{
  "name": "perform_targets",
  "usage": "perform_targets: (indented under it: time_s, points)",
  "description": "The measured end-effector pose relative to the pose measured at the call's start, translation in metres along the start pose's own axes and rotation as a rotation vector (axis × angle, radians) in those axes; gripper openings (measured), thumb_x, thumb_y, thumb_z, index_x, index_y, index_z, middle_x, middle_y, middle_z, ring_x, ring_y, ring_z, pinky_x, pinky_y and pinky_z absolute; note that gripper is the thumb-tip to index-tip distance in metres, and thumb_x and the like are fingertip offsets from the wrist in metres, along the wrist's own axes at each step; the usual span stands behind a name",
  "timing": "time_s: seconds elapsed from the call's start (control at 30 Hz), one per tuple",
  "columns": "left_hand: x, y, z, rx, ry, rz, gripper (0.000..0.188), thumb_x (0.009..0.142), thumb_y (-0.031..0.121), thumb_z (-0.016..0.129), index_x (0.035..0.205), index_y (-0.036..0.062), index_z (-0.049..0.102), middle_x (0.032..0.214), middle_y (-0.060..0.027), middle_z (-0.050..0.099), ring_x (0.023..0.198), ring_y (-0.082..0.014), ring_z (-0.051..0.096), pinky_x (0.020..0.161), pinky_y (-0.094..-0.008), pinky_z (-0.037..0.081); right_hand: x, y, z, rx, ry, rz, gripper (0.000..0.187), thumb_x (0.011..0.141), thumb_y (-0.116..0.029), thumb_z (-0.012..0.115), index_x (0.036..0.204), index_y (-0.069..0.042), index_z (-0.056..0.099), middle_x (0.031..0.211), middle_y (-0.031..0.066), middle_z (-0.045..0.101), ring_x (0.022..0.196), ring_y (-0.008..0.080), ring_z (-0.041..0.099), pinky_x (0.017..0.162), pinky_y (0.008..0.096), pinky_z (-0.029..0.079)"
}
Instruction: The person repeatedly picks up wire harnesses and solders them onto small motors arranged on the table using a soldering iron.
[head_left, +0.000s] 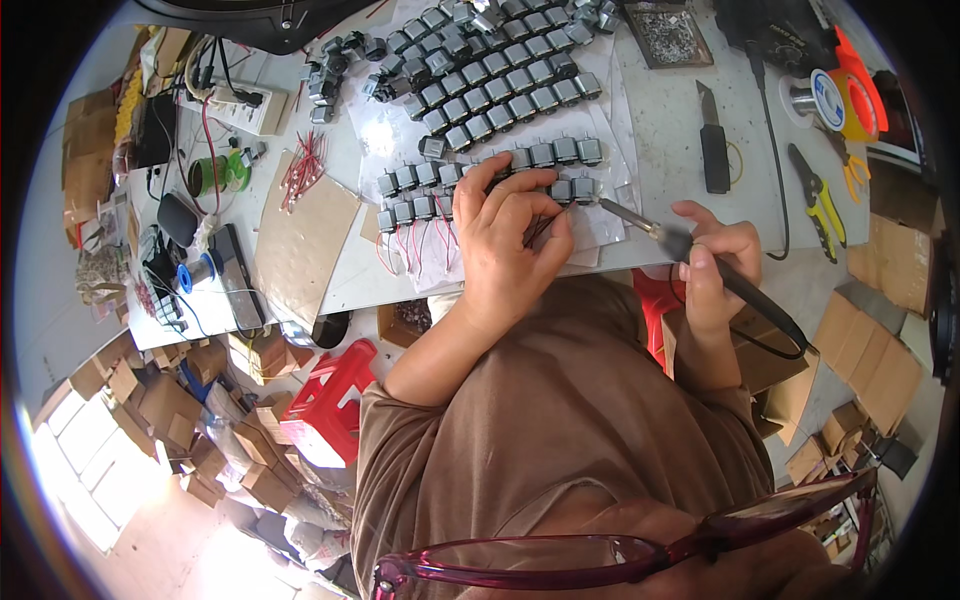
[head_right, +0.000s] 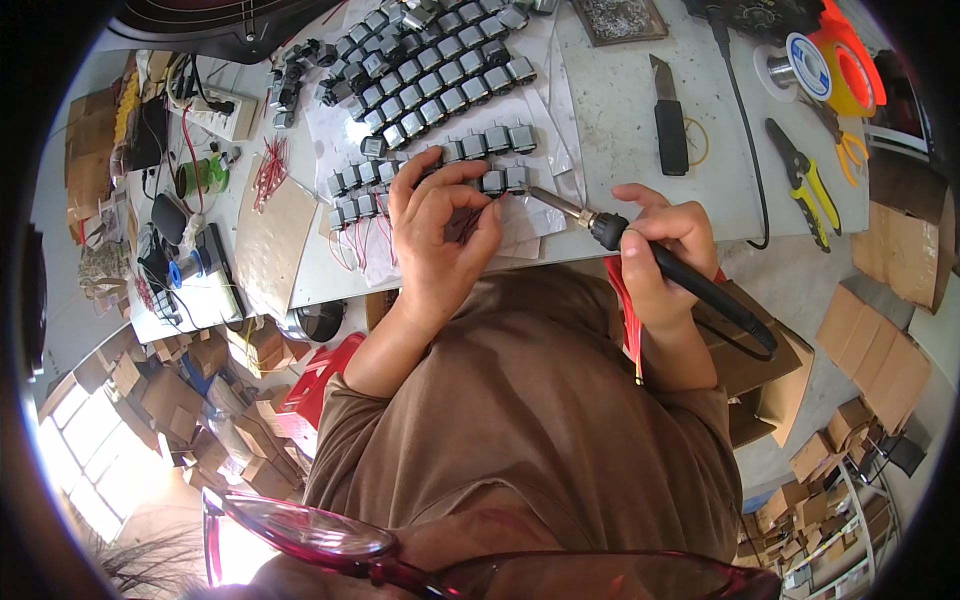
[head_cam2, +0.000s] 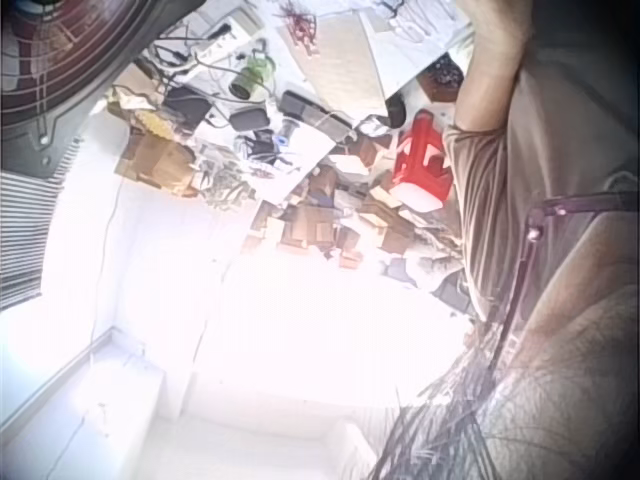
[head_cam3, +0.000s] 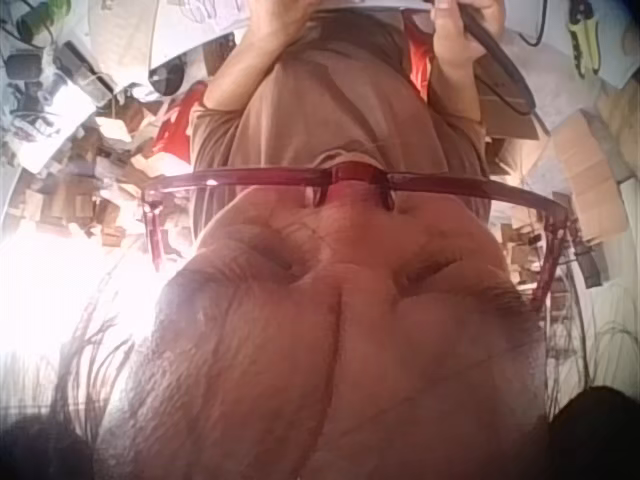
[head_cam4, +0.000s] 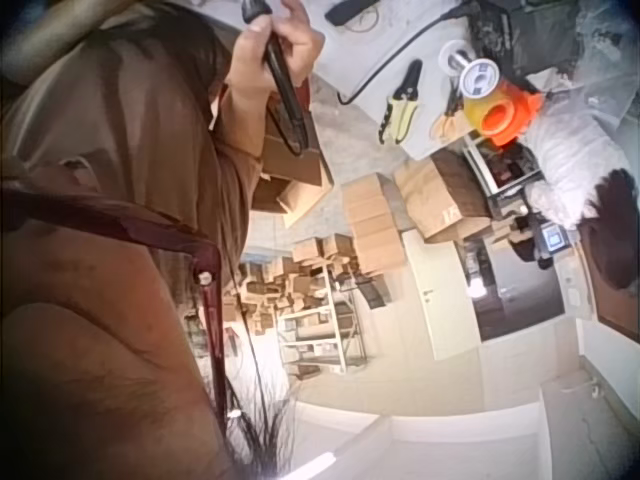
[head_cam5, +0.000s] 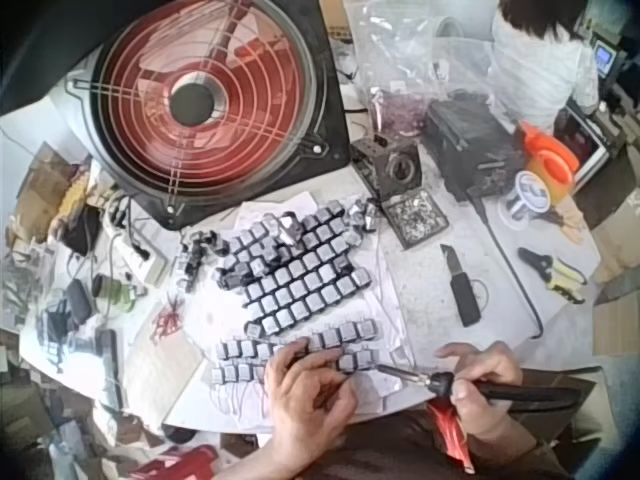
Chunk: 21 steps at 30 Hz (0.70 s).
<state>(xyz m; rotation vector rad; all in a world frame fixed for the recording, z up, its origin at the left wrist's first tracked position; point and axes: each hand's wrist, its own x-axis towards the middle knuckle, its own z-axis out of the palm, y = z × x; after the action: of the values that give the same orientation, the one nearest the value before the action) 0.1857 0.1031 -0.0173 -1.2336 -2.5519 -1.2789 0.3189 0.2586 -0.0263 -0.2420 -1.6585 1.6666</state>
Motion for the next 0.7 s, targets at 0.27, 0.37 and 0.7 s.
perform_targets:
  time_s: [0.27, 0.37, 0.7]
  points:
    - [0.0, 0.001, -0.002, -0.014, -0.016, -0.002, 0.014, 0.064, 0.004, 0.067, 0.074, 0.0072, 0.059, 0.099, -0.0062, 0.063, 0.111, -0.0331, 0.043, 0.092, -0.0422, 0.033, -0.003, 0.002, -0.005, 0.006, 0.072, -0.017, 0.011, 0.078, -0.003, 0.056, 0.08, -0.003, 0.045, 0.06, -0.0008, 0.041, 0.05, 0.0071, 0.039, 0.084, 0.0516, 0.043]
    - [0.003, 0.006, -0.005, 0.011, 0.007, 0.022, 0.013, 0.064, 0.005, 0.067, 0.075, 0.0075, 0.06, 0.1, -0.0056, 0.062, 0.112, -0.0332, 0.042, 0.093, -0.0427, 0.031, -0.004, 0.002, -0.007, 0.007, 0.087, -0.011, 0.011, 0.078, -0.003, 0.056, 0.08, -0.003, 0.045, 0.059, -0.001, 0.041, 0.05, 0.0068, 0.038, 0.084, 0.0517, 0.043]
    - [0.006, 0.009, 0.006, -0.006, -0.042, 0.044, 0.011, 0.063, 0.008, 0.066, 0.071, 0.0084, 0.059, 0.1, -0.0038, 0.062, 0.11, -0.0324, 0.044, 0.093, -0.0465, 0.029, -0.006, 0.004, -0.008, 0.026, 0.049, 0.005, 0.012, 0.078, -0.002, 0.056, 0.08, -0.003, 0.045, 0.058, -0.0016, 0.041, 0.051, 0.0067, 0.04, 0.085, 0.0516, 0.042]
